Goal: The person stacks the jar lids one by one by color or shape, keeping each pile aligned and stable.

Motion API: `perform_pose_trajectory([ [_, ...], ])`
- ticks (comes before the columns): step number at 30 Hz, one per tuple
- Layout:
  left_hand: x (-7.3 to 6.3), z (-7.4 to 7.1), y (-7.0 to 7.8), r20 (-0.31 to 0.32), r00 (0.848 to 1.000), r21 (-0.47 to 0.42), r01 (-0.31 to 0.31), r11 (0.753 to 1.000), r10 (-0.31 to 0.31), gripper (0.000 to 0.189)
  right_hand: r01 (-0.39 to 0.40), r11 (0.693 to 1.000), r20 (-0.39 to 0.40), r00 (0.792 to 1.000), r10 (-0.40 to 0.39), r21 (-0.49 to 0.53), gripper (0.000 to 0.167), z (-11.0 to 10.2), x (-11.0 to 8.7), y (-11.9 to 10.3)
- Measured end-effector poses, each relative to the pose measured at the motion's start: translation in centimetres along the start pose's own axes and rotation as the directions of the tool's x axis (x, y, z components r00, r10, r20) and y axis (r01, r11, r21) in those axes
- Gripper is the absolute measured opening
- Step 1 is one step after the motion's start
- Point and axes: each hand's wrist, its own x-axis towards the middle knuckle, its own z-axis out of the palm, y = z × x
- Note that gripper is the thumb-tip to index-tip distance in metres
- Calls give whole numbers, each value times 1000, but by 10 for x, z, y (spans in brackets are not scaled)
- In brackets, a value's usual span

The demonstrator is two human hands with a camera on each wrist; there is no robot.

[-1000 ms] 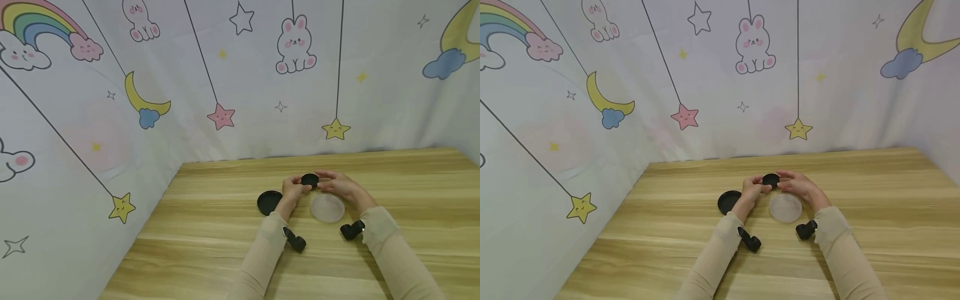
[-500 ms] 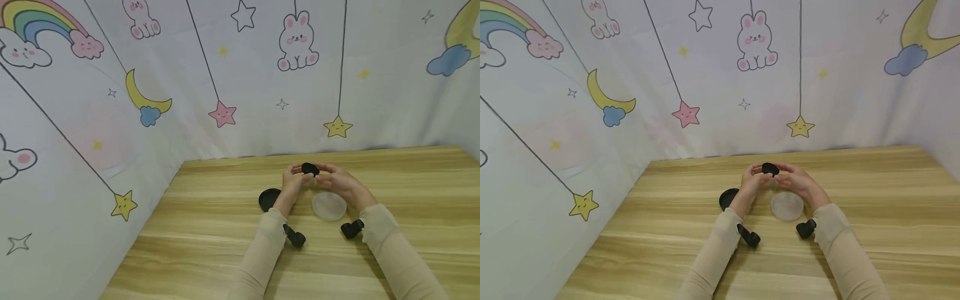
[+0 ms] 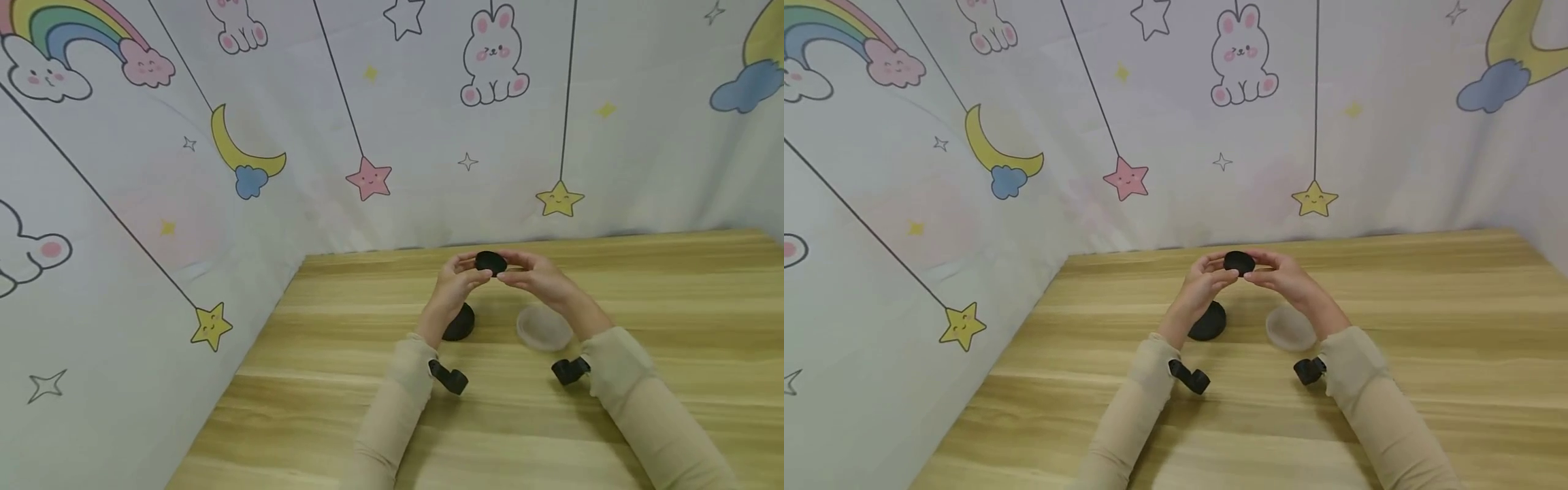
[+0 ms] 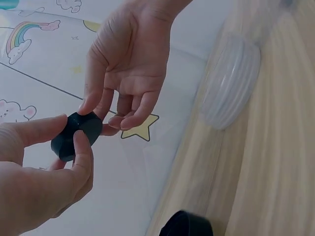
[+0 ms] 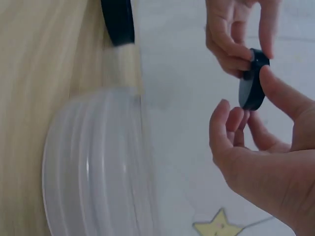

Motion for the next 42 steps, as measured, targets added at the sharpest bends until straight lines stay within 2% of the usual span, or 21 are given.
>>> perform_pose_trajectory([
  [4, -9, -23, 10, 55, 998, 90, 12, 996, -17, 47, 3, 992, -16, 1000, -5, -127, 63, 19, 5, -6],
  [7, -15, -39, 14, 82, 996, 177, 21, 984, -36, 46, 0, 984, -16, 1000, -3, -181, 59, 32, 7, -8],
  [13, -26, -67, 17, 103, 994, 386, -2, 922, -41, 47, -42, 984, 0, 999, 43, -174, 59, 58, 8, -5],
  [17, -29, -85, 19, 102, 994, 470, -8, 882, -45, 47, -81, 990, -14, 997, 80, -119, 62, 76, 11, -4],
  [22, -32, -98, 17, 101, 993, 512, 3, 859, -64, 47, -102, 990, -56, 994, 97, -100, 62, 91, 15, 3],
  [28, -29, -104, 6, 125, 987, 542, 19, 840, -104, 49, -124, 980, -123, 987, 105, -158, 58, 98, 14, 14],
  [32, -29, -111, 2, 117, 985, 560, 42, 828, -129, 46, -132, 971, -118, 987, 110, -198, 59, 101, 13, 18],
  [37, -28, -117, -4, 131, 981, 562, 47, 826, -145, 42, -141, 969, -104, 987, 122, -205, 57, 103, 15, 26],
  [42, -24, -117, -12, 150, 979, 571, 29, 820, -139, 40, -156, 955, -141, 982, 123, -254, 56, 102, 15, 34],
])
